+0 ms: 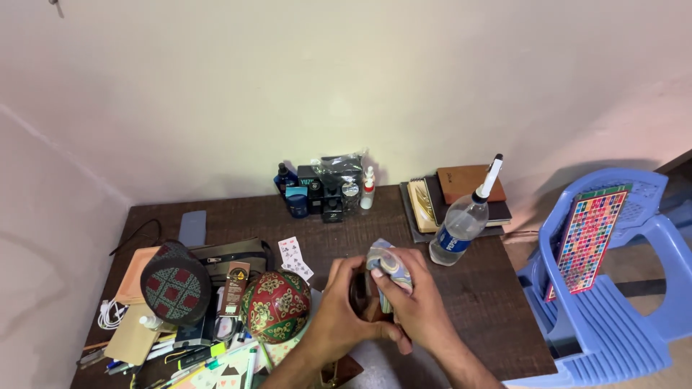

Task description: The person wipes several small items on a cluttered desk using a patterned cloth, including a black rectangular device, a blue bottle, a teal box, a white bottle, and a small brown container. The person then wipes a smartphone and places it on the desk.

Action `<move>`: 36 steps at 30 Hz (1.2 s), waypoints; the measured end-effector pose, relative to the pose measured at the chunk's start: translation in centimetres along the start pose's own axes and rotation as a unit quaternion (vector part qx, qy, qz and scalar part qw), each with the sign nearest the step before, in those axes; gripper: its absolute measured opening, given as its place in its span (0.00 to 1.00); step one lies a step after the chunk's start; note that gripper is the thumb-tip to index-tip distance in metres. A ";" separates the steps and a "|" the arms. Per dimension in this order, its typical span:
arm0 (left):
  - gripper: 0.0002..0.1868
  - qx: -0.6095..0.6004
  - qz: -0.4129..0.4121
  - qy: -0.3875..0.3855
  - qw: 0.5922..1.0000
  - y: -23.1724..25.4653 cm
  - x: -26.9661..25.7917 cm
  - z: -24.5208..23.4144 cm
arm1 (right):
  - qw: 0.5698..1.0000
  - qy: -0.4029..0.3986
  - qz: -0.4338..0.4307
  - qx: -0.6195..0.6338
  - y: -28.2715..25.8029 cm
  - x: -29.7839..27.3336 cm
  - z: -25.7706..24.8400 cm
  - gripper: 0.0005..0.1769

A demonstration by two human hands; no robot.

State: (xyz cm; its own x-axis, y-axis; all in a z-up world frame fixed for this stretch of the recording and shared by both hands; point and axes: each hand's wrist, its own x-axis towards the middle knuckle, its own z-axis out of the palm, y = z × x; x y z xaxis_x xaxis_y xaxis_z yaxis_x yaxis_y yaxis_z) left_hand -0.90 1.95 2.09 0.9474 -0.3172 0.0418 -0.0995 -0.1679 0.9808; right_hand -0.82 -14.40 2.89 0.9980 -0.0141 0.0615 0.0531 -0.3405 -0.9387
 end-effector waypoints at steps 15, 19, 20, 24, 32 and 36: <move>0.50 -0.168 0.039 0.165 0.971 -0.6 -0.7 1.9 | 0.846 0.081 0.286 0.442 -0.4 -4.7 5.4 0.30; 0.42 -0.242 0.043 0.154 0.957 -5.0 -1.6 4.6 | 0.891 0.133 0.250 0.355 2.7 -5.1 4.2 0.26; 0.47 -0.226 0.035 0.121 0.966 -4.4 -2.0 4.6 | 0.895 0.154 0.253 0.334 3.2 -5.2 3.8 0.21; 0.54 -0.154 0.049 0.065 0.985 -2.8 -1.6 4.4 | 0.881 0.189 0.289 0.324 3.5 -5.0 2.4 0.18; 0.52 -0.132 -0.062 0.083 0.986 -3.2 -0.8 6.4 | 0.900 0.149 0.324 0.249 8.6 -4.2 0.2 0.20; 0.57 -0.083 -0.132 0.106 0.982 -4.4 0.2 8.5 | 0.968 0.038 0.248 -0.003 18.9 -2.9 -1.7 0.22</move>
State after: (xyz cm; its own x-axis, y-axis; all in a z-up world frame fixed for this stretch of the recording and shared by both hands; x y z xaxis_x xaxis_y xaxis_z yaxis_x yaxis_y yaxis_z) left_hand -2.82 -5.30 -3.87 0.9772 -0.0797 -0.1966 0.1924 -0.0575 0.9796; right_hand -2.75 -22.39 -14.46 0.8956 -0.2464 -0.3704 -0.4317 -0.2801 -0.8574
